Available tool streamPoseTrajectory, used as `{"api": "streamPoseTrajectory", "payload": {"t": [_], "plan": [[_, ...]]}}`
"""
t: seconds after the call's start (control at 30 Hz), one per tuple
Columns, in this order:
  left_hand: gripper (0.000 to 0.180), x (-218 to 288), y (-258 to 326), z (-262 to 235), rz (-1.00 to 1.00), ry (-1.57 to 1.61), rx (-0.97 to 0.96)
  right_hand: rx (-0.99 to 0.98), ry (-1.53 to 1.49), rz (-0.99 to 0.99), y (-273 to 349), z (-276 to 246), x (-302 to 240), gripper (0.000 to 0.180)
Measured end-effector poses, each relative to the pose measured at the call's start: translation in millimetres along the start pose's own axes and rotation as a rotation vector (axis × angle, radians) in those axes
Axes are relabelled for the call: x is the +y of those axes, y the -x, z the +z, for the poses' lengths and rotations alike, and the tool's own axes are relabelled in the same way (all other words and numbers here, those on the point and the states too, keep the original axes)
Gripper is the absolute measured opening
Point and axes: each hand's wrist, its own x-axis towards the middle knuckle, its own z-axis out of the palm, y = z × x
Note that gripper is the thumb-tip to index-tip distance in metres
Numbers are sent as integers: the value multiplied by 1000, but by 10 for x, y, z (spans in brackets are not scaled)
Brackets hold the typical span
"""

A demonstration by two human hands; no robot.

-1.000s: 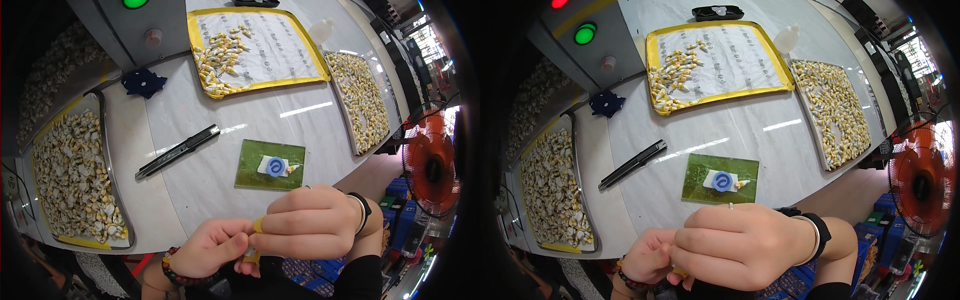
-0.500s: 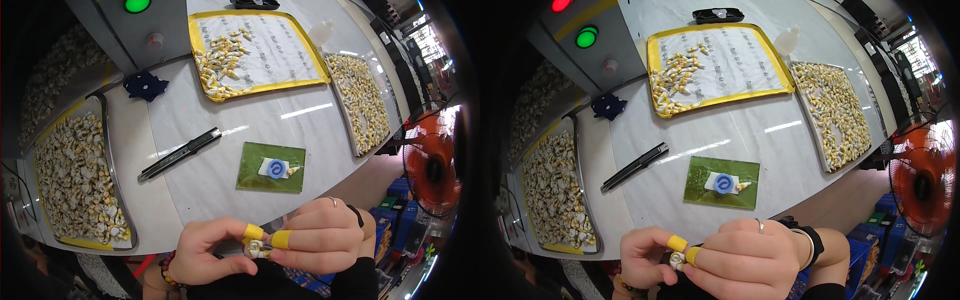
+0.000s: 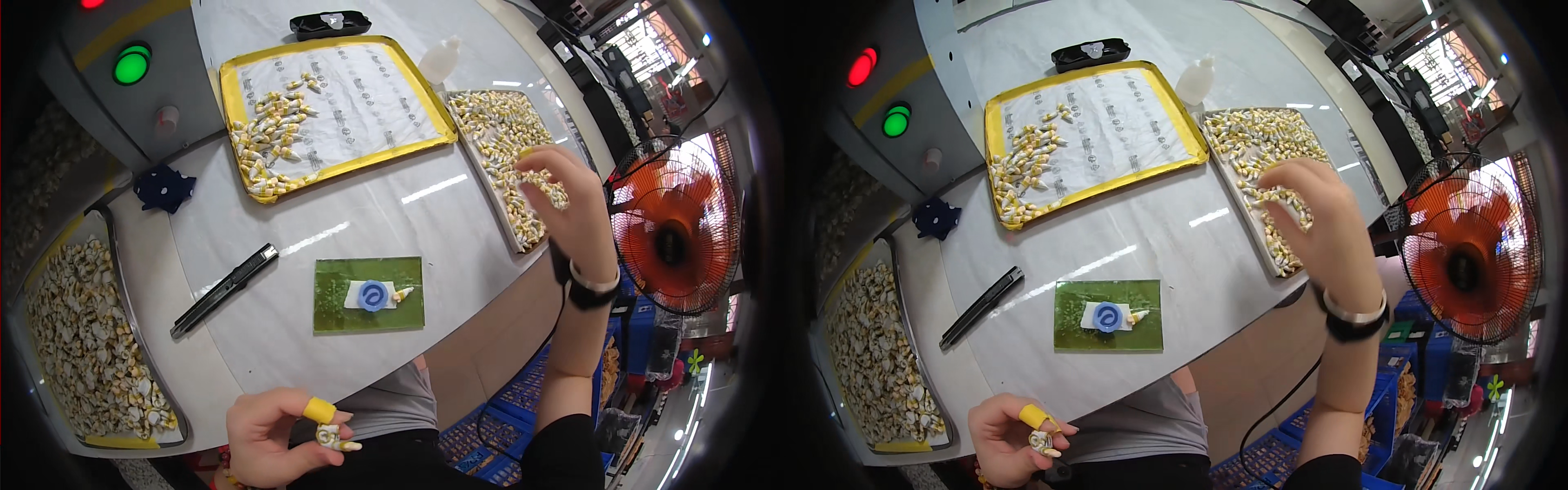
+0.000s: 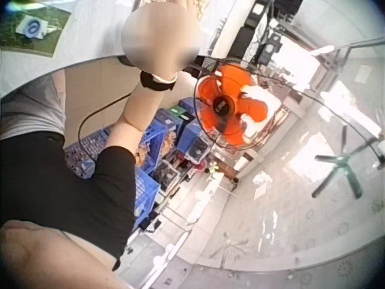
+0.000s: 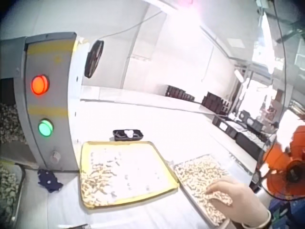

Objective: The person sits at a workstation and repeatedly picks up small, white, spiral-shaped objects from a tray. They use a yellow tool to manipulate and assemble these objects, occasionally picking up a small white component from a green mat. The assembled items are placed back onto the tray.

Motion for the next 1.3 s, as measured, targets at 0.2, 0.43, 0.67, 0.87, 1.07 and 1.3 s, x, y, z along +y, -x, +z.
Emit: {"api": "streamPoseTrajectory", "payload": {"t": [0.2, 0.43, 0.67, 0.87, 1.07, 1.3], "plan": [[44, 21, 56, -3, -4, 61, -3, -330, -141, 246, 49, 216, 756, 12], [46, 18, 61, -25, 14, 22, -27, -255, -68, 185, 75, 308, 740, 11], [45, -15, 124, -33, 85, 70, 2, 49, -210, 7, 54, 275, 280, 19], [44, -26, 94, -78, 157, 52, -39, -250, -410, -259, 156, 422, -671, 16], [41, 2, 97, -41, 145, 64, -16, -301, -378, -412, 118, 666, -812, 14], [34, -101, 109, -158, 60, 104, 8, -309, -391, -402, 144, 728, -872, 16]]}}
